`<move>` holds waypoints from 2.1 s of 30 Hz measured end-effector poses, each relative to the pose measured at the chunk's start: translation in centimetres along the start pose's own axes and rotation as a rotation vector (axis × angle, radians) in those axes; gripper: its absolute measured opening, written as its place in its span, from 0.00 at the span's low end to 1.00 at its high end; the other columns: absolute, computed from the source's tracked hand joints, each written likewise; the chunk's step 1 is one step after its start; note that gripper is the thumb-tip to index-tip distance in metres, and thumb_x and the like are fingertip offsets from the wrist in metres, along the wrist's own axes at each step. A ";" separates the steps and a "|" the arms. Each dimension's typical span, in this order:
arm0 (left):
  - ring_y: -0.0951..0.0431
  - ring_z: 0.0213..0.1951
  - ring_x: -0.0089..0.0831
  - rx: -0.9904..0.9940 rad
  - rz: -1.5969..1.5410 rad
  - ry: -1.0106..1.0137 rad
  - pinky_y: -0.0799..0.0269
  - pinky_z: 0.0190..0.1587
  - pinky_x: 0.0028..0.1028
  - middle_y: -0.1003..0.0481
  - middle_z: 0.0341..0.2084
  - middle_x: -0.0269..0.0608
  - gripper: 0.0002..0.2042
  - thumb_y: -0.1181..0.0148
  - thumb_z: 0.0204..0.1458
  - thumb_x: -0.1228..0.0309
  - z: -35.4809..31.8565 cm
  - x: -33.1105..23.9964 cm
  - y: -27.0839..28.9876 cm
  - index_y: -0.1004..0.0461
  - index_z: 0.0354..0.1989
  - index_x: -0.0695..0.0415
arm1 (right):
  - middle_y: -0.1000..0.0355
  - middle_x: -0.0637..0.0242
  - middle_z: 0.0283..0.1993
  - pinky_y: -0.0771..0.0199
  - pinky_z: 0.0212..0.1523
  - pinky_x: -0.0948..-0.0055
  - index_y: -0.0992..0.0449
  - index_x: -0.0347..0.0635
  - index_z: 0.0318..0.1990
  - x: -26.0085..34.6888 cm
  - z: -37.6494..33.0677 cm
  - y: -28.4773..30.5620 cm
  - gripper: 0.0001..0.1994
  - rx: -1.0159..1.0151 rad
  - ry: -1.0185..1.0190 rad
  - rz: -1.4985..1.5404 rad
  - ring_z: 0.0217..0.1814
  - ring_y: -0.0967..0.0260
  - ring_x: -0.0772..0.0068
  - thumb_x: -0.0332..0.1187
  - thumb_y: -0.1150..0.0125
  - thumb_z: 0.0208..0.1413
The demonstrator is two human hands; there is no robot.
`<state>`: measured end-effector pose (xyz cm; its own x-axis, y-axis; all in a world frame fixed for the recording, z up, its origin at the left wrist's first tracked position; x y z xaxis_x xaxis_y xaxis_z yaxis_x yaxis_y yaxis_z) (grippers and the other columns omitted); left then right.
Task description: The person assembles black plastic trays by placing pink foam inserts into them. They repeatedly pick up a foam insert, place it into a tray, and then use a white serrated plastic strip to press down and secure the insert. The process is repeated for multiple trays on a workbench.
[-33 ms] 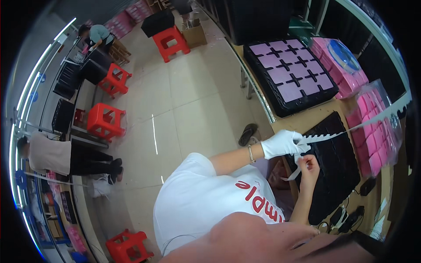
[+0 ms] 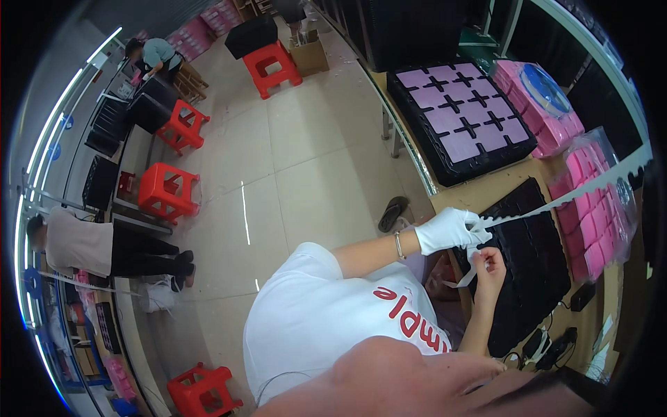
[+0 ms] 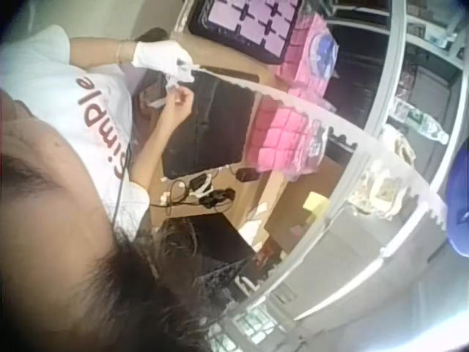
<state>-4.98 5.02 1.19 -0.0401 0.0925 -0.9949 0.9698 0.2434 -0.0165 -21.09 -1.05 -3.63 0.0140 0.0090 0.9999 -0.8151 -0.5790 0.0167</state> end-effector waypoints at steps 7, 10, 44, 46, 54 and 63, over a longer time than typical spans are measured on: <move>0.29 0.26 0.16 -0.036 -0.123 0.057 0.31 0.30 0.21 0.22 0.24 0.35 0.14 0.31 0.49 0.62 0.6 1.5 -1.8 0.21 0.33 0.63 | 0.39 0.78 0.28 0.47 0.28 0.86 0.27 0.39 0.32 0.8 -2.2 1.6 0.04 -0.260 0.209 -0.220 0.27 0.45 0.88 0.23 0.37 0.53; 0.25 0.24 0.19 0.009 -0.053 0.065 0.29 0.27 0.22 0.22 0.22 0.37 0.15 0.30 0.49 0.61 0.7 1.9 -2.3 0.21 0.31 0.63 | 0.39 0.76 0.27 0.47 0.25 0.85 0.26 0.38 0.32 0.7 -2.6 2.1 0.04 -0.299 0.270 -0.380 0.25 0.45 0.86 0.23 0.36 0.52; 0.26 0.26 0.14 0.016 0.056 0.073 0.31 0.29 0.16 0.22 0.26 0.34 0.08 0.35 0.54 0.70 9.4 4.1 -6.3 0.23 0.36 0.61 | 0.27 0.67 0.20 0.32 0.28 0.70 0.21 0.43 0.24 -3.4 5.9 34.3 0.07 -0.701 -0.189 -0.981 0.23 0.30 0.73 0.34 0.30 0.40; 0.26 0.26 0.14 0.016 0.046 0.074 0.31 0.29 0.16 0.22 0.27 0.33 0.07 0.35 0.54 0.71 9.4 4.4 -6.2 0.23 0.36 0.61 | 0.26 0.67 0.20 0.31 0.28 0.69 0.21 0.43 0.23 -3.2 5.8 34.3 0.07 -0.711 -0.188 -1.009 0.23 0.29 0.72 0.34 0.30 0.39; 0.27 0.26 0.14 0.010 0.005 0.089 0.34 0.28 0.15 0.22 0.28 0.34 0.07 0.35 0.54 0.71 9.6 4.2 -6.5 0.22 0.37 0.60 | 0.28 0.69 0.19 0.33 0.27 0.72 0.22 0.42 0.22 -2.8 5.5 33.6 0.07 -0.717 -0.179 -0.960 0.22 0.31 0.74 0.33 0.31 0.42; 0.28 0.27 0.15 0.103 -0.132 0.186 0.36 0.29 0.16 0.24 0.30 0.34 0.16 0.33 0.51 0.70 6.7 3.6 -7.4 0.26 0.46 0.64 | 0.26 0.56 0.38 0.28 0.39 0.73 0.27 0.35 0.40 -1.9 -2.4 18.3 0.07 -0.356 -0.062 0.746 0.36 0.28 0.69 0.25 0.49 0.55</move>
<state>-10.63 -2.94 -2.94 -0.2029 0.2449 -0.9481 0.9721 0.1665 -0.1651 -37.39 -9.72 -5.19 -0.5801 -0.3262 0.7464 -0.7570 -0.1225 -0.6418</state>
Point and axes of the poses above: each hand's wrist, its own z-axis towards the middle knuckle, its own y-axis out of the back of the hand, x = y × z, the point moved 5 cm from there along z, towards the middle knuckle
